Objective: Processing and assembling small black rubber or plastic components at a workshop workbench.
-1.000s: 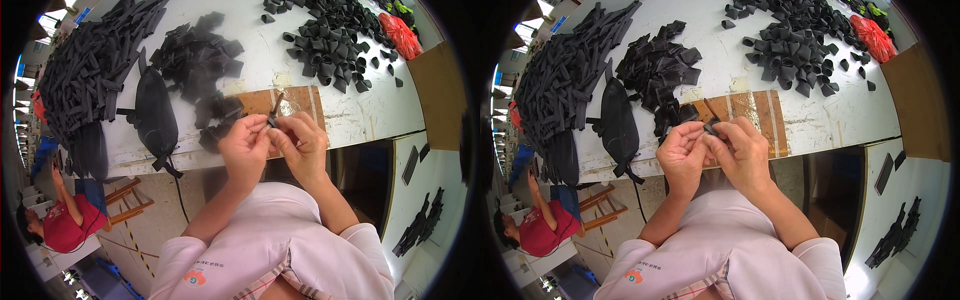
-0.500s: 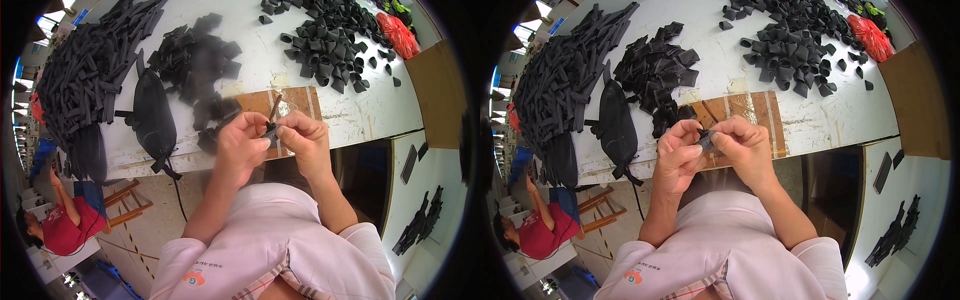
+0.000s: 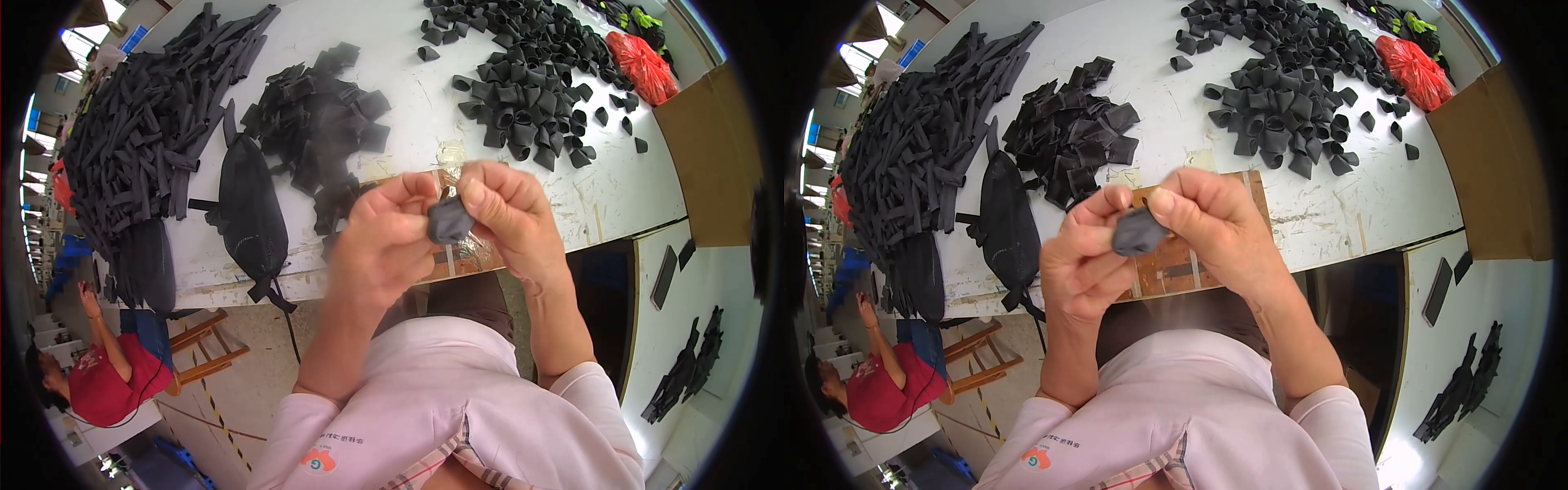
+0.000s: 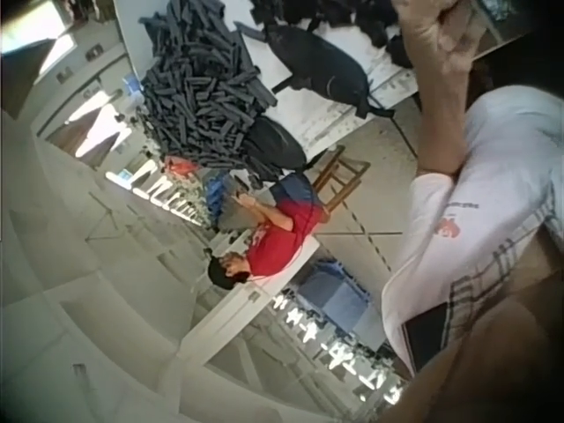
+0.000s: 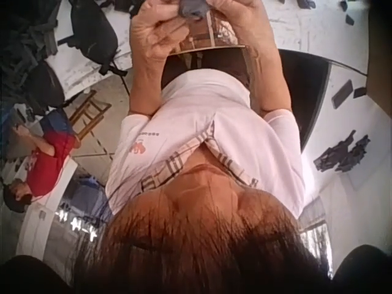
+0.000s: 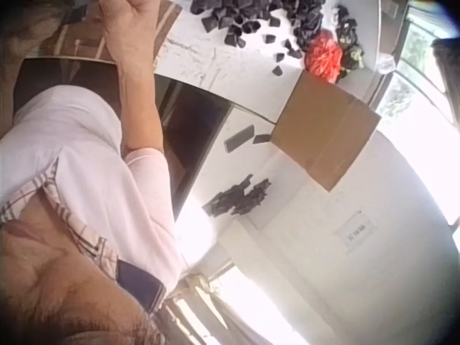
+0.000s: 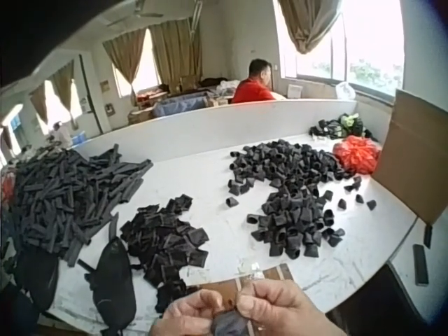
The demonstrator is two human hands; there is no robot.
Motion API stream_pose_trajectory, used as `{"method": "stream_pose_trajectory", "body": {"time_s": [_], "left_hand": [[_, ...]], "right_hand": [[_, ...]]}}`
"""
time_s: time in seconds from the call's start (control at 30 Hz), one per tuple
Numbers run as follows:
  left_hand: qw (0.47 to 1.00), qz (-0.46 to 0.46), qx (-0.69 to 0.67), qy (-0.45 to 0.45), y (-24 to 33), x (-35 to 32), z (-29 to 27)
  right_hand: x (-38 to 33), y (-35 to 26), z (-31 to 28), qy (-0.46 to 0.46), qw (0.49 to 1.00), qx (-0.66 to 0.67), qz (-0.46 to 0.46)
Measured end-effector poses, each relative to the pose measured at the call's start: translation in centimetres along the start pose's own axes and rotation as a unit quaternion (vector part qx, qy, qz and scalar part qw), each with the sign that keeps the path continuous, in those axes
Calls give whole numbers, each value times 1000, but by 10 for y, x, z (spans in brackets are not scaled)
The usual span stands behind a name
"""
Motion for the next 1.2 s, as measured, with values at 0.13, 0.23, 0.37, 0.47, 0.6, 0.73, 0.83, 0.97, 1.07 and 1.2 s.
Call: {"method": "stream_pose_trajectory", "body": {"time_s": [0.13,0.23,0.37,0.47,0.6,0.73,0.83,0.97,1.07,1.2], "left_hand": [[991,48,80,95,9,11,-21],[971,97,179,125,0,7,-27],[811,273,499,139,3,5,-15],[666,379,636,96,8,8,-1],[677,374,634,16,-3,11,1],[850,381,355,85,-4,5,-6],[891,369,246,95,-3,2,-7],[869,393,282,101,-5,1,-8],[842,411,322,134,-4,1,-11],[817,424,363,144,-5,-3,-14]], "right_hand": [[26,28,-12,-56,995,42,75],[16,47,-15,-35,996,23,79],[7,36,-12,57,992,-109,-19],[-3,24,-14,128,955,-228,-142],[-13,8,0,120,877,-361,-293],[-9,6,8,172,791,-440,-389],[-10,2,7,178,760,-476,-406],[-8,-4,14,179,777,-462,-389],[-8,-6,15,152,778,-469,-390],[-3,2,5,131,795,-464,-368]]}}
Point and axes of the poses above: each hand's wrist, its own x-axis towards the middle knuckle, its own z-axis out of the palm, y = z × x, the point moved 3 cm from there along x, towards the middle knuckle, and after that the axes turned 3 degrees about -x, right-handed, at the moved point
